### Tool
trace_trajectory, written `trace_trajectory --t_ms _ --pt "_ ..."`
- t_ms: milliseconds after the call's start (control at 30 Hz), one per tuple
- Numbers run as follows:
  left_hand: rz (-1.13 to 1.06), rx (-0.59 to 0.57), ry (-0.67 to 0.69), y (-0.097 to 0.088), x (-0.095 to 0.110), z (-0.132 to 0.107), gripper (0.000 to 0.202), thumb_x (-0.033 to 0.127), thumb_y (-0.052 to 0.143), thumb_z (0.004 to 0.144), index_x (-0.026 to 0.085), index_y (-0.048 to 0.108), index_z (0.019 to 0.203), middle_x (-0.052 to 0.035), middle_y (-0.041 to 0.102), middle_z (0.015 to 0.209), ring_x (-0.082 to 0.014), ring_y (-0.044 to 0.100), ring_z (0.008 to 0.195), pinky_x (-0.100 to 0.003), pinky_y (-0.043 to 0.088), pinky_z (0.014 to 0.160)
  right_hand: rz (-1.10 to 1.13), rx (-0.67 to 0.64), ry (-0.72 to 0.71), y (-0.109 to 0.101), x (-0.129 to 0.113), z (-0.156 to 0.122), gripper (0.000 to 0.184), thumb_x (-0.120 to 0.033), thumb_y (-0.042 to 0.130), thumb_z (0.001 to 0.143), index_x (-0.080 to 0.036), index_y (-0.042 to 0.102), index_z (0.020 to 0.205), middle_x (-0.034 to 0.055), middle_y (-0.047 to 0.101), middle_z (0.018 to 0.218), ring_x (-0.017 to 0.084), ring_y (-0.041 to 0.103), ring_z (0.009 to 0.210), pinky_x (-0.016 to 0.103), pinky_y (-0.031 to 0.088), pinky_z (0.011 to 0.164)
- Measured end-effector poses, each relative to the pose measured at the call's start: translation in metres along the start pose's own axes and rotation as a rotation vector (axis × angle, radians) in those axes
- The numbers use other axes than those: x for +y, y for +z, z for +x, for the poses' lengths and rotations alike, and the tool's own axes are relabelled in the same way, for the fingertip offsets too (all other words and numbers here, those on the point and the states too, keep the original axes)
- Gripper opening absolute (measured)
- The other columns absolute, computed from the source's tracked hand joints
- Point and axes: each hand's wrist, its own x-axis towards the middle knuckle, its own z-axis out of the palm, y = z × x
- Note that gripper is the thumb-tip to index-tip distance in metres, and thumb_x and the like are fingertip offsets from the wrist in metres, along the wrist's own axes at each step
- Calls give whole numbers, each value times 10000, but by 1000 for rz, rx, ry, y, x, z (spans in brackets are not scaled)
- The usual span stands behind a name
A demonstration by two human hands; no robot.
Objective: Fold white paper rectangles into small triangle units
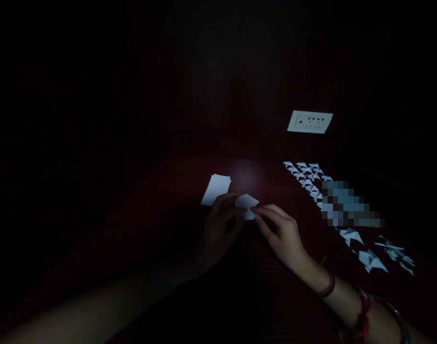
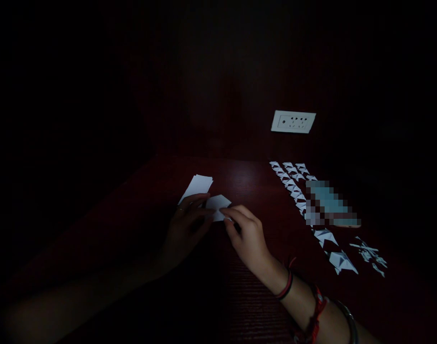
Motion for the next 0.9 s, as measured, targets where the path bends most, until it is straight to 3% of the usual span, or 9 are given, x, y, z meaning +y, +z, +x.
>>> trace_trajectory --t_ms 133,300,400,500,667,900 --pt "41 29 -34 0 0 0 185 117 570 729 208 523 882 -25 412 1141 -185 408 1079 -383 396 904 12 -7 -3 0 -1 0 239 -145 443 792 -227 604 948 44 586 870 158 542 818 273 443 712" --pt "5 49 -116 1 -3 -1 195 141 607 696 195 503 852 -32 355 1181 -185 436 1049 -304 489 779 8 85 12 -1 -2 -1 215 -140 439 791 -213 608 901 51 583 861 160 539 811 273 440 701" --pt "60 30 -137 3 -6 -1 226 156 633 669 196 497 846 -26 343 1191 -191 426 1053 -332 454 829 -14 107 -12 -1 -2 -1 229 -128 432 791 -211 605 917 50 578 864 155 535 810 270 437 697" --pt "129 -15 -139 5 -8 -1 274 192 642 669 198 471 883 -25 397 1152 -192 412 1063 -349 391 889 -34 73 -42 -1 -3 -1 249 -118 431 788 -211 602 944 48 577 862 150 535 802 269 439 693" --pt "179 -87 -128 6 -10 -3 349 260 609 704 213 421 993 -11 505 985 -173 501 918 -317 428 795 -41 50 -29 -2 -2 -1 255 -94 439 777 -205 606 934 44 575 858 146 536 805 261 440 701" --pt "236 -95 -150 6 -11 -3 351 242 573 739 240 428 1058 0 518 1012 -169 501 935 -314 408 812 -42 73 -11 -4 -2 1 231 -82 448 767 -190 611 890 41 577 846 140 538 787 251 441 687"
